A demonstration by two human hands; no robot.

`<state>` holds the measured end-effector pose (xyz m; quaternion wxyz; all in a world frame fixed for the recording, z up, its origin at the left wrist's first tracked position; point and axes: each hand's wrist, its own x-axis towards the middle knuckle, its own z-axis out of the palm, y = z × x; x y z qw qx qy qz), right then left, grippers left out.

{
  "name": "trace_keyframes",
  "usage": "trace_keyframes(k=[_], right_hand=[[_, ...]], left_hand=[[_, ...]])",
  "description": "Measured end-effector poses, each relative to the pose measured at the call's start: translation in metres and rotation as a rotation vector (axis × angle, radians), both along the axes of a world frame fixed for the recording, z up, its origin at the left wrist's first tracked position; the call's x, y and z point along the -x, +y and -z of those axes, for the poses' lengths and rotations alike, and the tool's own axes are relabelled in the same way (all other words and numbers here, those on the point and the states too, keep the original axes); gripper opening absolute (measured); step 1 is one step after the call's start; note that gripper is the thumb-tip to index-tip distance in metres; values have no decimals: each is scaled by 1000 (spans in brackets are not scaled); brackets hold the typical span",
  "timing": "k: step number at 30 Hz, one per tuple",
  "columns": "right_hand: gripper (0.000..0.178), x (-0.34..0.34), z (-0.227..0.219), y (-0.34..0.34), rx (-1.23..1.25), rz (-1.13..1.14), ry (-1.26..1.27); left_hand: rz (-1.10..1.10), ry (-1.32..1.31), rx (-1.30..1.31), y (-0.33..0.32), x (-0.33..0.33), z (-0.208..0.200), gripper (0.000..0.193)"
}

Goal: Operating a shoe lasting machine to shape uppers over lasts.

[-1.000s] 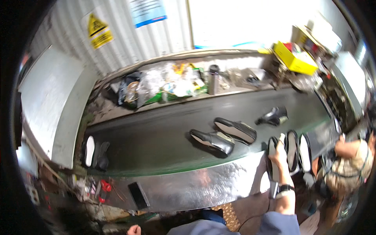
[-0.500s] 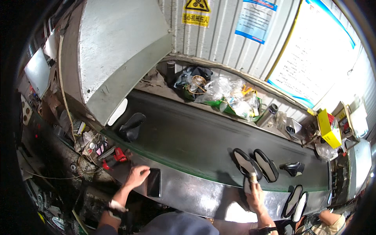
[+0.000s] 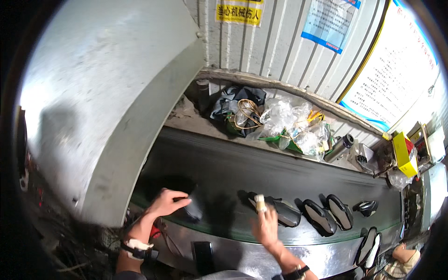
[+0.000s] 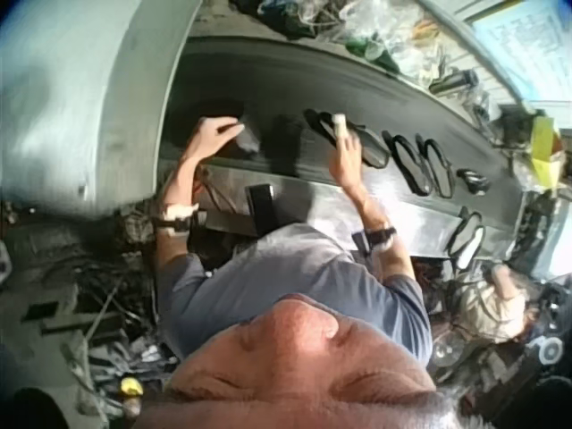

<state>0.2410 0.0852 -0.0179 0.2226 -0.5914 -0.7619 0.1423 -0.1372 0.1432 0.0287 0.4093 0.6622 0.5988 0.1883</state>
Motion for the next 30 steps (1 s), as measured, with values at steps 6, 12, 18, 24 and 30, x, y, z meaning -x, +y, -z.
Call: trace_keyframes(k=[6, 12, 18, 24, 30], right_hand=[[111, 51, 38, -7, 845, 219, 929], [113, 54, 44, -28, 1039, 583, 991], [80, 36, 50, -88, 1002, 567, 1698], [95, -65, -3, -162, 951, 502, 1983], [82, -115, 22, -241, 732, 404, 2124]], left_hand=[[-531, 279, -306, 51, 175, 121, 60], [-799, 850, 100, 80, 211, 179, 93], [-852, 559, 57, 38, 185, 208, 114], [-464, 627, -181, -27, 46, 126, 91], [182, 346, -661, -132, -126, 17, 48]])
